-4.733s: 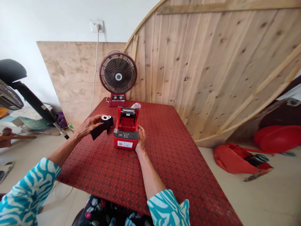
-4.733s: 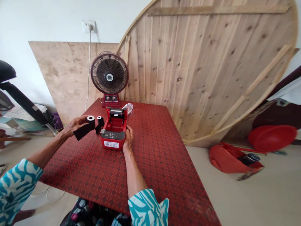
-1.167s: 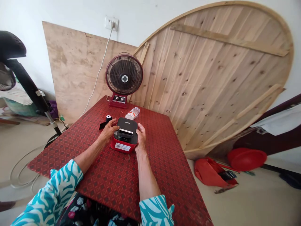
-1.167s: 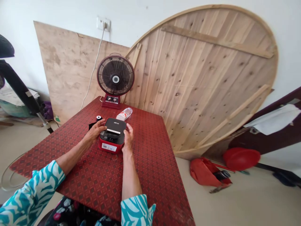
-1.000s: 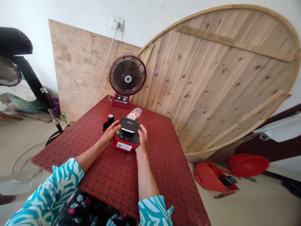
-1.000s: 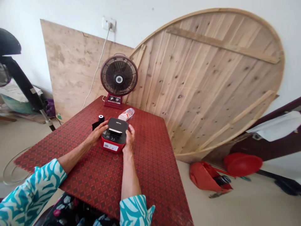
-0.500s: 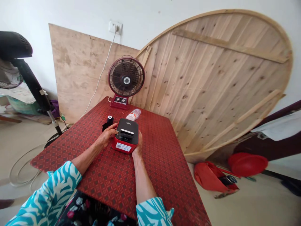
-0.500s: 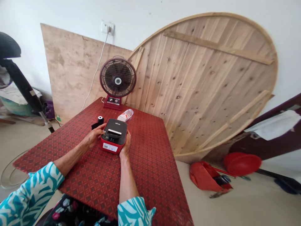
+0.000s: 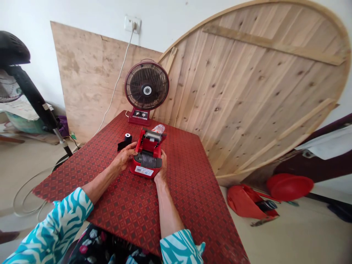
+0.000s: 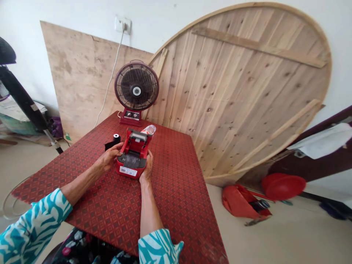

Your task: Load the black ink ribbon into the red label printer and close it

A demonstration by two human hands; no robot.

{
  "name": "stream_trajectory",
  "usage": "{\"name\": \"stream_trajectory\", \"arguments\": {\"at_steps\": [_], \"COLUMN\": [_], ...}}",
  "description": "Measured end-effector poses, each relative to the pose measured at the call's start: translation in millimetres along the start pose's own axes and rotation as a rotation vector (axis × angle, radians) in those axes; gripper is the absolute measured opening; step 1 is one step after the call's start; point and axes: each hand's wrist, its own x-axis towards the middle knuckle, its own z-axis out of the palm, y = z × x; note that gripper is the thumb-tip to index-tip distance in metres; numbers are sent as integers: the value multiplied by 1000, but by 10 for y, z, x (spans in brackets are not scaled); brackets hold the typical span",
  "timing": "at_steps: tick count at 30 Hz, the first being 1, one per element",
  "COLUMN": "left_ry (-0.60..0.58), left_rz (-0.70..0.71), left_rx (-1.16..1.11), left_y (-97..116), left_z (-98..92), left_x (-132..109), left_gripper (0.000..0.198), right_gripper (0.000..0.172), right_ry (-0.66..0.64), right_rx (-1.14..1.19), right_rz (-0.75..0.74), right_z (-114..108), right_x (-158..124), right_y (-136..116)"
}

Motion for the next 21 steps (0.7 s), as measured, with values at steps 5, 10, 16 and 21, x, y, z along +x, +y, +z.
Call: {"name": "stream_trajectory", "arguments": {"at_steps": [5, 10, 16, 21], "left_ry": [10, 5, -5, -225], "left_rz": [7, 26, 242, 608], "left_rx": [20, 33, 273, 929], "left_y": [8, -13, 54, 303], "left_z": [6, 7, 5, 219], "left_x": [-4, -5, -50, 82], "left_gripper": [70, 68, 61, 31], "right_gripper": [52, 54, 56, 55], "right_ry": [43, 40, 17, 2], "right_rx": [29, 16, 77, 48], "right_rz": [46, 44, 82, 65], "right_z": [15, 23, 41, 55], "right_x": [54, 78, 80, 83], "right_y": [72, 103, 102, 81]}}
